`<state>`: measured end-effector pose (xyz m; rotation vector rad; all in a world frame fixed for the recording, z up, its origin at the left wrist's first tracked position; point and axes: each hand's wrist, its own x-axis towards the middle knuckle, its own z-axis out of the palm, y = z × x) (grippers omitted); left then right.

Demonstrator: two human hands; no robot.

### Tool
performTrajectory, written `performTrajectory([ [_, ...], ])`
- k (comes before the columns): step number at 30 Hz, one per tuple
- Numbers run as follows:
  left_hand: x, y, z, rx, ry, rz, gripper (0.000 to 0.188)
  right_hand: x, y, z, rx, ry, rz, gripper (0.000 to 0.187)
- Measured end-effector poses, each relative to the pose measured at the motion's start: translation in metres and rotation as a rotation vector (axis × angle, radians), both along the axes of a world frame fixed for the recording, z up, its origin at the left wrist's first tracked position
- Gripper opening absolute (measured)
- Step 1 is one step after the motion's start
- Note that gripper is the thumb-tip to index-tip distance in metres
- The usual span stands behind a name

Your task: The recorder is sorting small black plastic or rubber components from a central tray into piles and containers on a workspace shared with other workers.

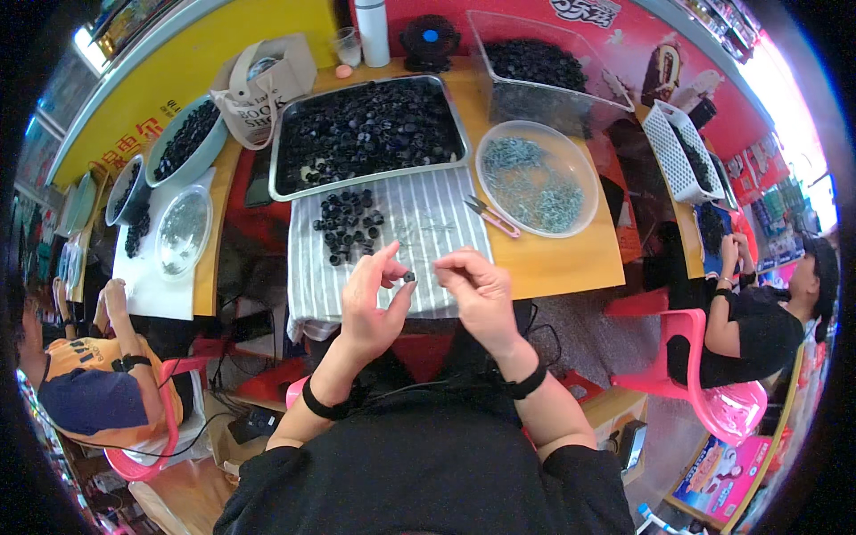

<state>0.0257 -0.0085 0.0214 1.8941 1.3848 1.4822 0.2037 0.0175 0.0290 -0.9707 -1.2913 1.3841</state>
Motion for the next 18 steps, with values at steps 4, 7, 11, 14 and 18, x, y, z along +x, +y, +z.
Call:
performTrajectory([
  [4,0.005,-0.002,0.009,0.093,0.072,-0.005,0.06,-0.013,-0.006,0.005,0.214,-0.019,-0.014,0.015],
  [7,0.006,-0.002,0.012,0.126,0.076,-0.037,0.061,-0.015,-0.006,0.004,0.271,-0.015,-0.012,0.015],
  [11,0.006,-0.002,0.011,0.156,0.074,-0.047,0.063,-0.017,-0.007,0.004,0.289,-0.078,-0.011,0.016],
  [14,0.006,-0.002,0.011,0.166,0.098,-0.042,0.062,-0.017,-0.006,0.005,0.377,-0.162,-0.022,0.017],
  [18,0.004,-0.003,0.014,0.177,0.109,-0.04,0.061,-0.016,-0.008,0.015,0.503,-0.33,-0.042,0.021],
])
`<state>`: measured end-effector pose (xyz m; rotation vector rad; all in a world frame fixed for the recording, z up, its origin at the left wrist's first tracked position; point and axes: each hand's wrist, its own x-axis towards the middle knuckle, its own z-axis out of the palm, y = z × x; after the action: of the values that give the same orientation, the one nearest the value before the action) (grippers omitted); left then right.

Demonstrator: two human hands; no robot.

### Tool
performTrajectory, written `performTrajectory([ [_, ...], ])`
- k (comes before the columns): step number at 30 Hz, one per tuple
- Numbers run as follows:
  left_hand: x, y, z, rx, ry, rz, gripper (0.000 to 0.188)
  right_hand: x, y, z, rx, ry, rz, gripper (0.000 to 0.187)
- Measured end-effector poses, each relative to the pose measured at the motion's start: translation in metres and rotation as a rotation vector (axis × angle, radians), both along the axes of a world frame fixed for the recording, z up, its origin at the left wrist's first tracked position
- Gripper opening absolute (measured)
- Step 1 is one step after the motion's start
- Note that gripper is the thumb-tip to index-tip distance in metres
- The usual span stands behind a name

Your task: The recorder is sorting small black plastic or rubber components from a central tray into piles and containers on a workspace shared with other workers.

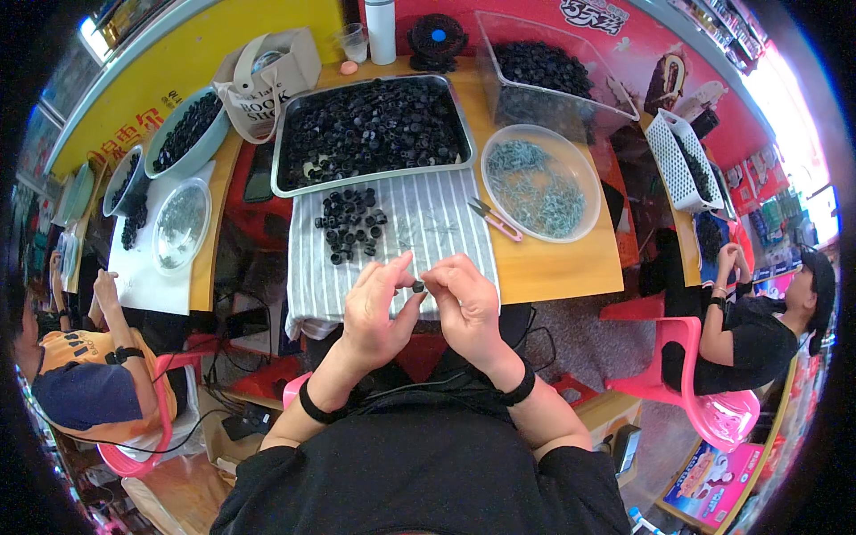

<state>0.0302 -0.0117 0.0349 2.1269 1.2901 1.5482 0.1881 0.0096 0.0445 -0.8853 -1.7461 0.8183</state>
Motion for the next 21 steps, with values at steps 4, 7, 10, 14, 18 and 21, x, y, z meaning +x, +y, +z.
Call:
performTrajectory([
  [4,-0.002,-0.001,0.002,0.006,0.014,0.007,0.06,-0.001,0.002,0.005,0.146,-0.11,-0.007,0.024],
  [7,-0.003,-0.002,0.003,0.002,0.032,-0.003,0.06,-0.002,0.003,0.013,0.398,-0.291,-0.019,0.028],
  [10,-0.004,-0.006,0.003,-0.033,0.037,-0.02,0.059,-0.002,0.0,0.016,0.448,-0.438,0.033,0.03],
  [14,-0.003,-0.01,-0.002,-0.138,-0.079,-0.044,0.058,0.003,0.0,0.011,0.219,-0.345,0.114,0.029],
  [18,-0.004,-0.013,-0.006,-0.237,-0.185,-0.025,0.058,0.004,-0.007,0.005,-0.149,-0.022,0.224,0.024],
  [21,0.001,-0.009,-0.007,-0.149,-0.203,-0.034,0.056,0.005,-0.012,-0.013,-0.512,0.283,0.152,0.021],
])
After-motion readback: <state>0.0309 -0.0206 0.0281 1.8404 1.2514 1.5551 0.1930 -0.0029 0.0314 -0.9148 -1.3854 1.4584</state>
